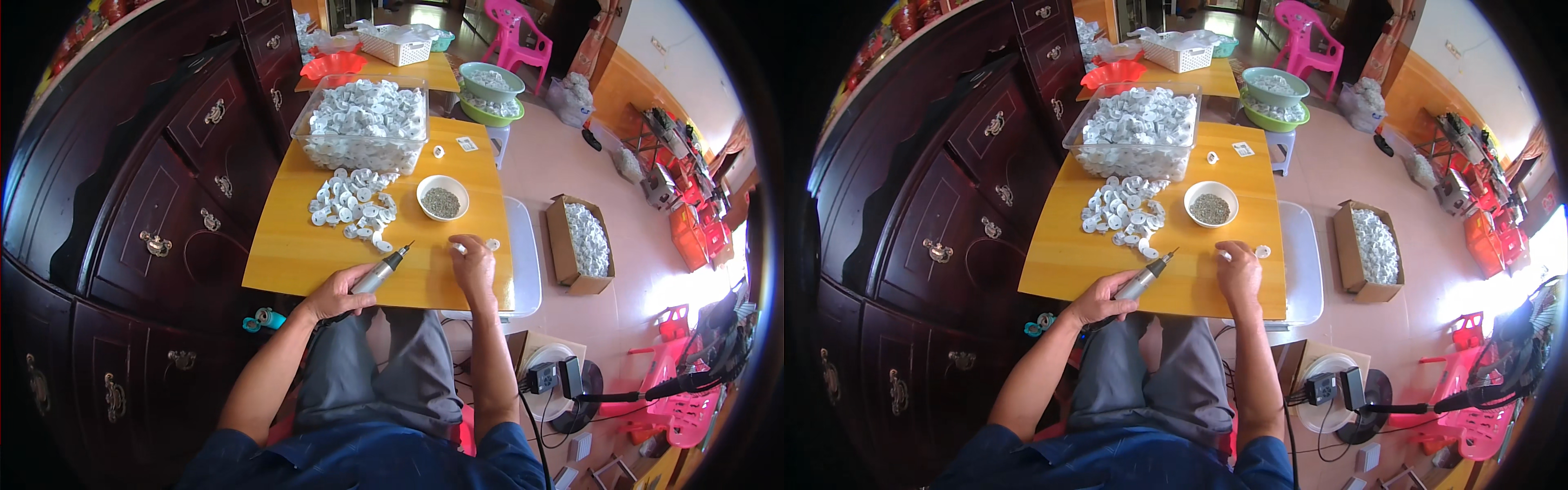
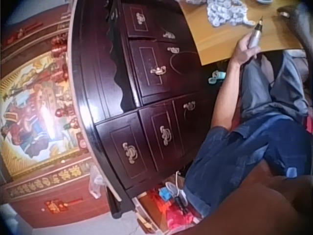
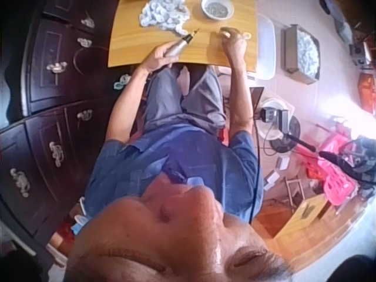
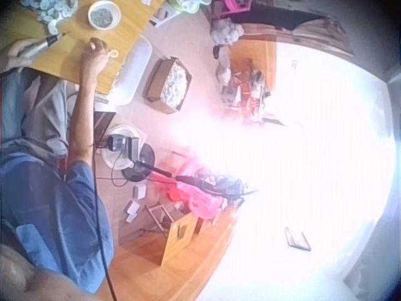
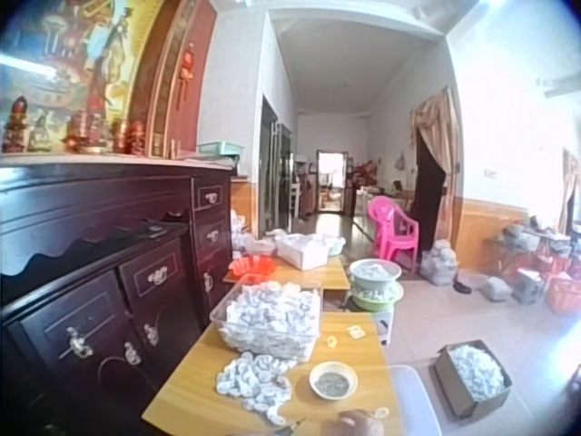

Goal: The person is using a handheld power tool to assemble or finish small white plastic shoe components.

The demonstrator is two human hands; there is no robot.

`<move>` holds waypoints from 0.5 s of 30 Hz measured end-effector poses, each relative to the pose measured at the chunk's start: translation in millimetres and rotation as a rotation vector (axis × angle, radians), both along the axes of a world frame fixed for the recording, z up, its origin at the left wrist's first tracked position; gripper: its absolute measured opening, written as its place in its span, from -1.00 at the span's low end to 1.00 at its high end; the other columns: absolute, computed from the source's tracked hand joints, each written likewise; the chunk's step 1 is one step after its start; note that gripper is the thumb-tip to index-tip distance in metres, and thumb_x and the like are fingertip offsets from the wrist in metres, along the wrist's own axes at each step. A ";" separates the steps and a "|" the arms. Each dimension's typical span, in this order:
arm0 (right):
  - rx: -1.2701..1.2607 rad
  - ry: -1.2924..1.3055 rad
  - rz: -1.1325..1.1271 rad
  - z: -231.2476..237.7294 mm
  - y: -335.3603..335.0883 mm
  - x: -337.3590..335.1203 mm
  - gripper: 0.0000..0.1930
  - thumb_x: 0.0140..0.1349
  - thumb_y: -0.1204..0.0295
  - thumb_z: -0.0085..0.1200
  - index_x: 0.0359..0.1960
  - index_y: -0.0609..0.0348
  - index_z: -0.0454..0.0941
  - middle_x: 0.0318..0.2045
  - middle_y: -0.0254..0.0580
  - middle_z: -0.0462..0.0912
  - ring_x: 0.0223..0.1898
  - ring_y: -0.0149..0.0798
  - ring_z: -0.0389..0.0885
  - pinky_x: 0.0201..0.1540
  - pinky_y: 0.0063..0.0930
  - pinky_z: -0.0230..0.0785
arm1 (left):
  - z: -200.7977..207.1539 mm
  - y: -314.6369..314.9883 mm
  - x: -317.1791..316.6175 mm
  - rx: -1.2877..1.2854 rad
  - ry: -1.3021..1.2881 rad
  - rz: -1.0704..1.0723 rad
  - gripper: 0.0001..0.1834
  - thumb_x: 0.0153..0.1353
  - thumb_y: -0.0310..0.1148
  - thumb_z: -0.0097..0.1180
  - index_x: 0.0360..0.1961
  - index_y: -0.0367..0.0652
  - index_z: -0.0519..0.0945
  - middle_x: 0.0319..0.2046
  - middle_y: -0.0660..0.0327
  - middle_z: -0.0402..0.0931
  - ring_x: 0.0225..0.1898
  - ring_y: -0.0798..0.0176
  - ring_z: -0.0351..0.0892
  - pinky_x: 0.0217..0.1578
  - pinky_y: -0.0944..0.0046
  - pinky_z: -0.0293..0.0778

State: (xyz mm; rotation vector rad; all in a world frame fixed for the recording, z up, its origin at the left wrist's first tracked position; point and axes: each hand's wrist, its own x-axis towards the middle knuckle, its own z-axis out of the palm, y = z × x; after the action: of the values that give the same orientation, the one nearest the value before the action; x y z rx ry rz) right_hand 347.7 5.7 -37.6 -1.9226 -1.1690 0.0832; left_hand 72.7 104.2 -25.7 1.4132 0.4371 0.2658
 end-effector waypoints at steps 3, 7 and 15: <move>-0.076 -0.112 -0.128 12.9 -9.8 11.2 -0.78 0.09 0.49 0.22 -0.19 0.02 0.71 -0.10 -0.16 0.68 -0.10 0.03 0.66 -0.04 -0.15 0.51 | 1.1 -2.1 0.2 -0.004 -0.005 0.006 -0.22 0.19 -0.34 0.25 0.41 -0.24 0.23 -0.36 0.33 0.45 -0.50 0.52 0.39 -0.47 0.49 0.40; -0.024 -0.113 -0.132 32.1 2.9 28.6 -0.79 0.11 0.49 0.21 -0.20 -0.01 0.71 -0.17 -0.11 0.71 -0.15 0.06 0.67 -0.06 -0.14 0.52 | -4.1 0.8 -1.6 0.004 0.013 -0.003 -0.23 0.20 -0.35 0.25 0.41 -0.23 0.23 -0.36 0.34 0.45 -0.49 0.53 0.39 -0.47 0.49 0.41; -0.471 -0.292 0.055 56.6 107.4 36.5 -0.81 0.20 0.38 0.08 -0.23 -0.03 0.73 -0.26 -0.01 0.73 -0.17 0.04 0.71 -0.07 -0.15 0.55 | -5.9 1.3 0.2 0.001 0.025 0.004 -0.25 0.21 -0.36 0.22 0.41 -0.23 0.23 -0.37 0.34 0.43 -0.49 0.52 0.38 -0.47 0.49 0.41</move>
State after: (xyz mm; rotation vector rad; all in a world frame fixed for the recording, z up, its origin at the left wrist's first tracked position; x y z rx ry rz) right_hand 384.2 113.1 19.0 -2.3718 -1.4976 0.1185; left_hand 72.9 105.5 -31.6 1.4175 0.4605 0.2524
